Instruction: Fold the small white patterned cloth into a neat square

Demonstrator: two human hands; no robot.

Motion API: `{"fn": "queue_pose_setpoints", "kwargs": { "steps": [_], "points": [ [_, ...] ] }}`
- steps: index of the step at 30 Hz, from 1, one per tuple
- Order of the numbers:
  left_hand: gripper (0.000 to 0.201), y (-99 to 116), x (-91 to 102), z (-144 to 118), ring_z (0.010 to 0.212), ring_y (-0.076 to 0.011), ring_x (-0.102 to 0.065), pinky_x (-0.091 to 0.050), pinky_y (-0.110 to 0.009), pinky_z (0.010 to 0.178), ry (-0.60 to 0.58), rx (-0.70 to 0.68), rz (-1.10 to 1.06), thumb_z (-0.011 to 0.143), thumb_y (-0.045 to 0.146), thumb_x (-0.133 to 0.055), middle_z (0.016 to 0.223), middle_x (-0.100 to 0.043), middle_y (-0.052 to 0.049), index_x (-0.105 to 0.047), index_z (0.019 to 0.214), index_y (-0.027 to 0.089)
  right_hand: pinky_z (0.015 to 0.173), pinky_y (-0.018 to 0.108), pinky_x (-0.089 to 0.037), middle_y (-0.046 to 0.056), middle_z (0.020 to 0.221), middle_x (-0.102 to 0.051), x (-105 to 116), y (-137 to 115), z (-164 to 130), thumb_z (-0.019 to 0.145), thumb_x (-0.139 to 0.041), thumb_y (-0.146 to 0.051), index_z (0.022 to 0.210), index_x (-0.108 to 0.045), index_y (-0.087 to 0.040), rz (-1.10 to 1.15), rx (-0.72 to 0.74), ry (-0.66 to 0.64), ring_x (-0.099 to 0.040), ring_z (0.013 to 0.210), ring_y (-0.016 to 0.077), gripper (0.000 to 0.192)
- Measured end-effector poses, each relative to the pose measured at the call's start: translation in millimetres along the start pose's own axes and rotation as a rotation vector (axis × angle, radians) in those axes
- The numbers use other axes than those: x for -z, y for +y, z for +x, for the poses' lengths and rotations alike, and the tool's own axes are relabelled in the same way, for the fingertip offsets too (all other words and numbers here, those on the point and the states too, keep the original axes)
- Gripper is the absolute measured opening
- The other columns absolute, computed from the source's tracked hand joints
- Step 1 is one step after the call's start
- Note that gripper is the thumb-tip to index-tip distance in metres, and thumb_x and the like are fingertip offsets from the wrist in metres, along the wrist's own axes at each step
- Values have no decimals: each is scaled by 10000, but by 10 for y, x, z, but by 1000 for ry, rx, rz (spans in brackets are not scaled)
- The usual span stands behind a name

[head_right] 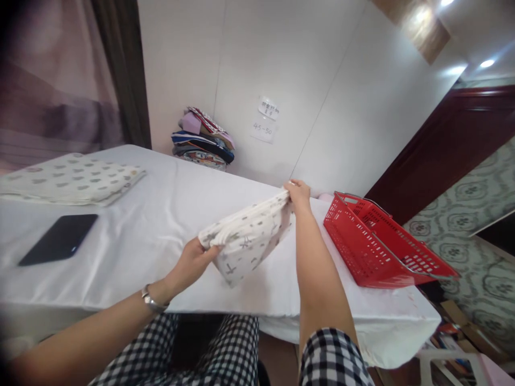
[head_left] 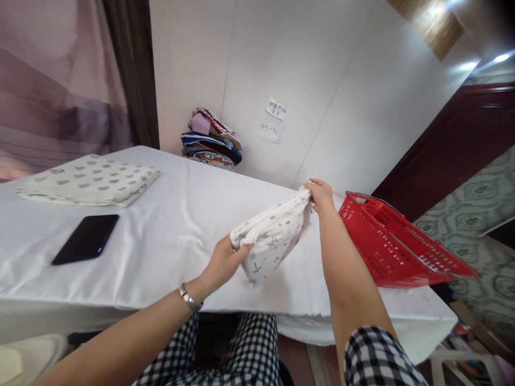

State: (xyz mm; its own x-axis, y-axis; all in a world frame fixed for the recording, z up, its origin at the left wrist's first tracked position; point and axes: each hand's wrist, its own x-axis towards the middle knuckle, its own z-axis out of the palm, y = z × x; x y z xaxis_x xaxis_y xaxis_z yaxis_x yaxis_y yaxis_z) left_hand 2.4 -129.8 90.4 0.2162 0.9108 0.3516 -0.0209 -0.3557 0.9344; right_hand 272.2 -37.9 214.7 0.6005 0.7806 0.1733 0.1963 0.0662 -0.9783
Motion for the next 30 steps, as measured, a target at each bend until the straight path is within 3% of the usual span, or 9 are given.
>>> {"fn": "queue_pose_setpoints", "kwargs": {
  "steps": [4, 6, 8, 12, 15, 16, 20, 25, 30],
  "points": [
    [455, -469, 302, 237, 1006, -282, -612, -493, -417, 876, 241, 419, -371, 705, 400, -662, 1068, -671, -121, -616, 1062, 121, 668, 252, -507, 42, 1098, -607, -500, 123, -26, 781, -571, -346, 1222, -510, -231, 111, 90, -221, -608, 847, 130, 460],
    [419, -750, 509, 271, 977, -272, -627, -522, -403, 828, 336, 680, -448, 731, 394, -656, 1059, -670, -142, -608, 1038, 112, 711, 280, -505, 57, 1083, -628, -696, 382, -166, 764, -594, -352, 1158, -567, -208, 70, 74, -328, -608, 902, 157, 420],
    [395, -948, 675, 264, 966, -240, -637, -537, -348, 809, 315, 744, -533, 770, 414, -632, 1064, -669, -142, -598, 1037, 124, 738, 326, -503, 83, 1014, -662, -834, 728, -368, 720, -634, -311, 1055, -634, -172, -15, 36, -435, -617, 903, 199, 363],
    [406, -1062, 768, 264, 893, -220, -660, -557, -315, 751, 270, 743, -488, 721, 366, -706, 1033, -678, -124, -574, 1038, 149, 899, 384, -451, 77, 1084, -660, -966, 1408, -865, 749, -573, -255, 1053, -655, -206, -534, 160, -572, -605, 1004, 223, 319],
    [404, -1066, 710, 309, 857, -225, -665, -566, -323, 691, 314, 743, -345, 696, 278, -719, 1032, -675, -120, -544, 1039, 154, 1016, 399, -350, 101, 1188, -609, -967, 1721, -1198, 714, -616, -210, 1035, -671, -190, -613, 250, -602, -526, 1141, 254, 326],
    [399, -1073, 692, 323, 856, -227, -663, -565, -323, 674, 331, 752, -284, 710, 272, -699, 1042, -669, -126, -531, 1051, 150, 1037, 402, -320, 97, 1234, -580, -953, 1786, -1280, 747, -592, -226, 1070, -659, -201, -670, 375, -609, -491, 1183, 252, 330],
    [454, -1114, 708, 356, 894, -248, -645, -548, -328, 664, 378, 772, -119, 735, 284, -644, 1098, -636, -148, -487, 1135, 136, 1057, 400, -278, 93, 1310, -520, -891, 1929, -1429, 870, -450, -260, 1178, -601, -206, -831, 615, -549, -419, 1248, 225, 347],
    [690, -1103, 858, 421, 1092, -268, -555, -457, -351, 886, 362, 652, 334, 717, 327, -658, 1282, -524, -134, -365, 1325, 182, 1039, 384, -292, 75, 1308, -524, -905, 1996, -1418, 891, -424, -282, 1187, -593, -218, -882, 635, -520, -420, 1243, 216, 348],
    [527, -1090, 883, 502, 1110, -262, -542, -417, -341, 909, 200, 540, 699, 813, 464, -514, 1331, -465, -117, -452, 1265, 200, 1042, 384, -285, 66, 1304, -527, -931, 2020, -1432, 888, -426, -284, 1183, -597, -219, -872, 622, -479, -424, 1234, 209, 347]
  ]
}}
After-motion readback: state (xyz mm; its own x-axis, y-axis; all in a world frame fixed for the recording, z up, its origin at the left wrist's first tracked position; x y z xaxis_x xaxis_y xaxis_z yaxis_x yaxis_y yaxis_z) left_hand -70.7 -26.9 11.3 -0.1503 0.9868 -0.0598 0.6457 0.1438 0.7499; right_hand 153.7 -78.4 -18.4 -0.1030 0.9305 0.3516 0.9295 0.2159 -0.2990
